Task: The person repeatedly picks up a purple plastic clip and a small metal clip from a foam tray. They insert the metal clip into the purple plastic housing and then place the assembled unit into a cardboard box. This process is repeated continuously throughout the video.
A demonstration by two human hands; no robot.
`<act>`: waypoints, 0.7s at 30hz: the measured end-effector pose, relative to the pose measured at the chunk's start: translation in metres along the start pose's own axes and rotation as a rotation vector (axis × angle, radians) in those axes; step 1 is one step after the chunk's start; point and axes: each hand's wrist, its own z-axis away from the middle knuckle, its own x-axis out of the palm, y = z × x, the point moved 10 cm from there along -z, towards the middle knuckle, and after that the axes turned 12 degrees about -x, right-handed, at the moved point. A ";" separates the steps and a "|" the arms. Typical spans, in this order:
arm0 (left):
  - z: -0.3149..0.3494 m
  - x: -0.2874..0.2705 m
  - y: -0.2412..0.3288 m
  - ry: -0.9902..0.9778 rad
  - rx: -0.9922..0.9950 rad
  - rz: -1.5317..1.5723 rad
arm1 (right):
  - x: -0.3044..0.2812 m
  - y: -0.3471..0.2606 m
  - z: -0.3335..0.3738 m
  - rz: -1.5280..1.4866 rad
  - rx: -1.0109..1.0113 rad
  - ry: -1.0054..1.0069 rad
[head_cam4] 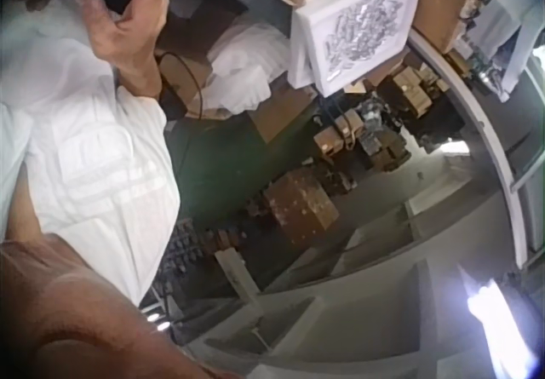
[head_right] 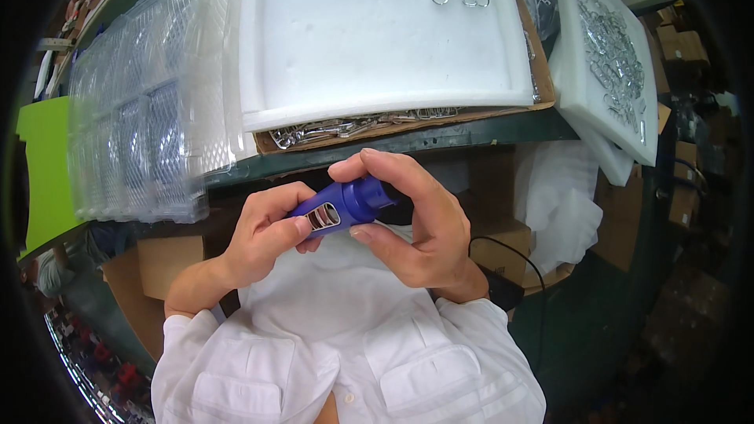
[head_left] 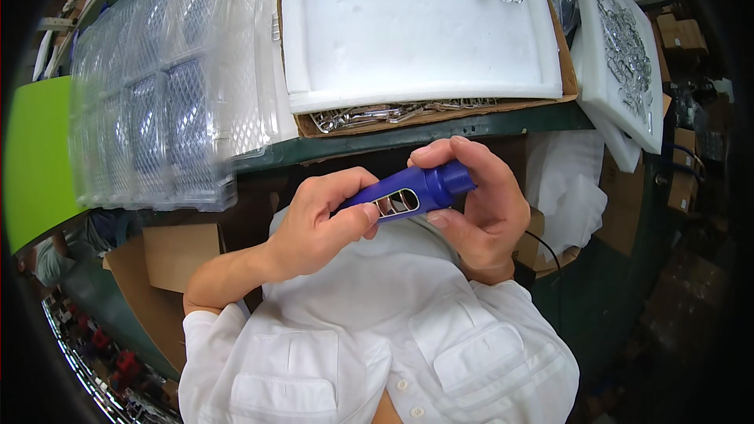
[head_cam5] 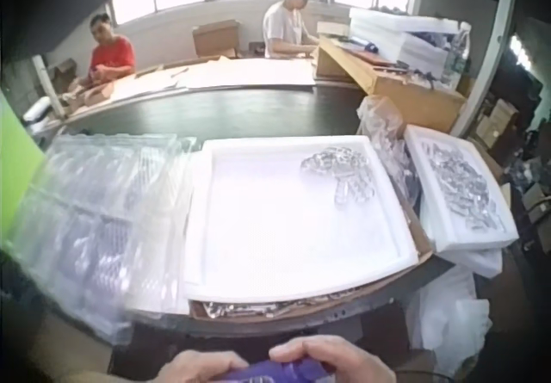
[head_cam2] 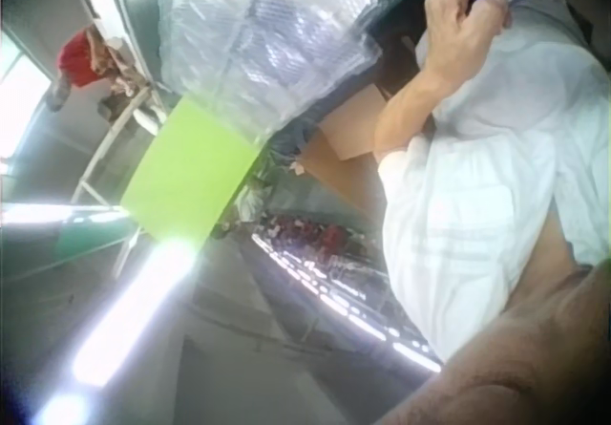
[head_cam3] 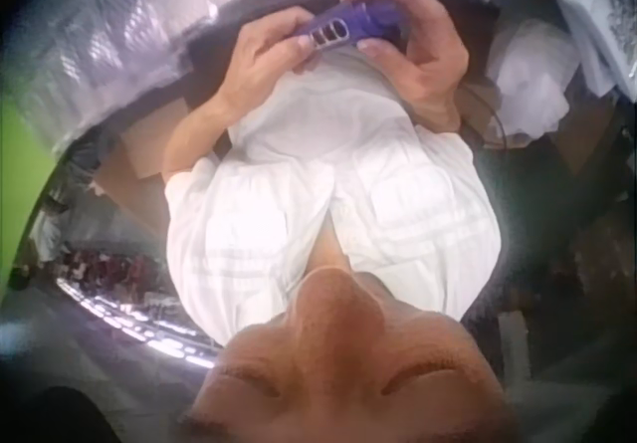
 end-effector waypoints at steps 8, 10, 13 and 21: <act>0.005 0.006 0.001 -0.183 -0.158 0.169 | -0.005 0.012 0.006 -0.123 0.128 0.127; 0.009 0.006 0.001 -0.202 -0.200 0.196 | -0.008 0.019 0.006 -0.180 0.183 0.144; 0.013 0.004 0.000 -0.175 -0.261 0.172 | -0.010 0.029 0.008 -0.262 0.235 0.198; 0.017 0.005 0.002 -0.193 -0.258 0.178 | -0.014 0.041 0.014 -0.294 0.304 0.228</act>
